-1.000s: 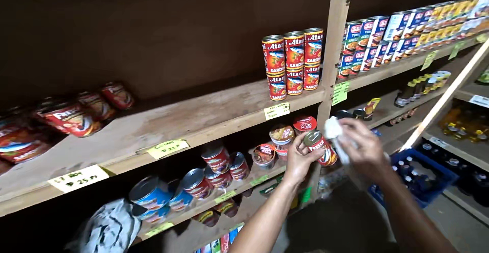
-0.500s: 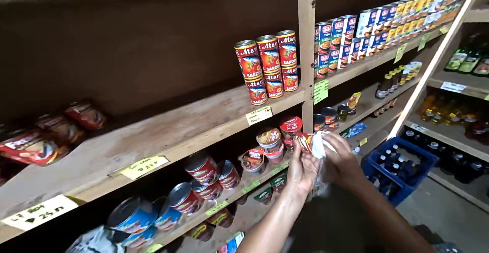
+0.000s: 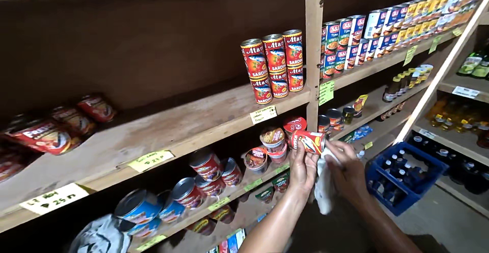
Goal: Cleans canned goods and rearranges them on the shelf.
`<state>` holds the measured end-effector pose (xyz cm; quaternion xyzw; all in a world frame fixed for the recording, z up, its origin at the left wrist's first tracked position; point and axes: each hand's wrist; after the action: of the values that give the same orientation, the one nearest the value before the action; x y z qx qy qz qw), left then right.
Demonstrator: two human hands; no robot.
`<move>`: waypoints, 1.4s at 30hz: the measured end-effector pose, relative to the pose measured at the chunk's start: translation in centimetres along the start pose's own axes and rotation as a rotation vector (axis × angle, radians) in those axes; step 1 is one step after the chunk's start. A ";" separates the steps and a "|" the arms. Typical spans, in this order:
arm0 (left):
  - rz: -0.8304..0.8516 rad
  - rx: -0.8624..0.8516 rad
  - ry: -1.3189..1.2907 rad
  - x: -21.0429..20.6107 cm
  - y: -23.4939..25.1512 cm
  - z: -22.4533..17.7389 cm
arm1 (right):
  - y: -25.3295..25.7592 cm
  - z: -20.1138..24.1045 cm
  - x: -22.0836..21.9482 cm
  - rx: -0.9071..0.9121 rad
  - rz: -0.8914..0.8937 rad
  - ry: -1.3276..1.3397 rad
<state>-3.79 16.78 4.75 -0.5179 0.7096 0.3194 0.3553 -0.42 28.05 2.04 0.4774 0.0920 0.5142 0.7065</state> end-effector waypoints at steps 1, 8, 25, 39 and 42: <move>0.006 -0.015 -0.005 0.1 0.0 -0.3 | -0.4 -0.5 0.0 0.065 0.019 0.057; 0.117 -0.156 0.249 0.3 -1.3 -2.2 | 0.0 -0.7 0.6 0.066 -0.113 0.151; -0.061 0.000 -0.124 0.8 -1.3 -3.5 | -0.5 -1.5 -3.9 0.430 0.126 -0.098; 0.143 -0.407 1.437 -1.7 7.5 -24.4 | -3.3 -3.7 -3.6 0.116 0.305 0.204; 0.144 -0.362 1.435 -0.8 8.9 -24.2 | -3.5 -3.7 -4.3 0.121 0.329 0.235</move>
<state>-16.37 -0.39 19.39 -0.6017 0.7358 0.0370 -0.3084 -2.44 26.66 -4.10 0.4644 0.1253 0.6684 0.5673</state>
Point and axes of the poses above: each hand's wrist, its own y-axis towards the middle knuckle, its own x-axis out of the back of the hand, z = x × y, and after that the axes turned 11 degrees about z, right-handed
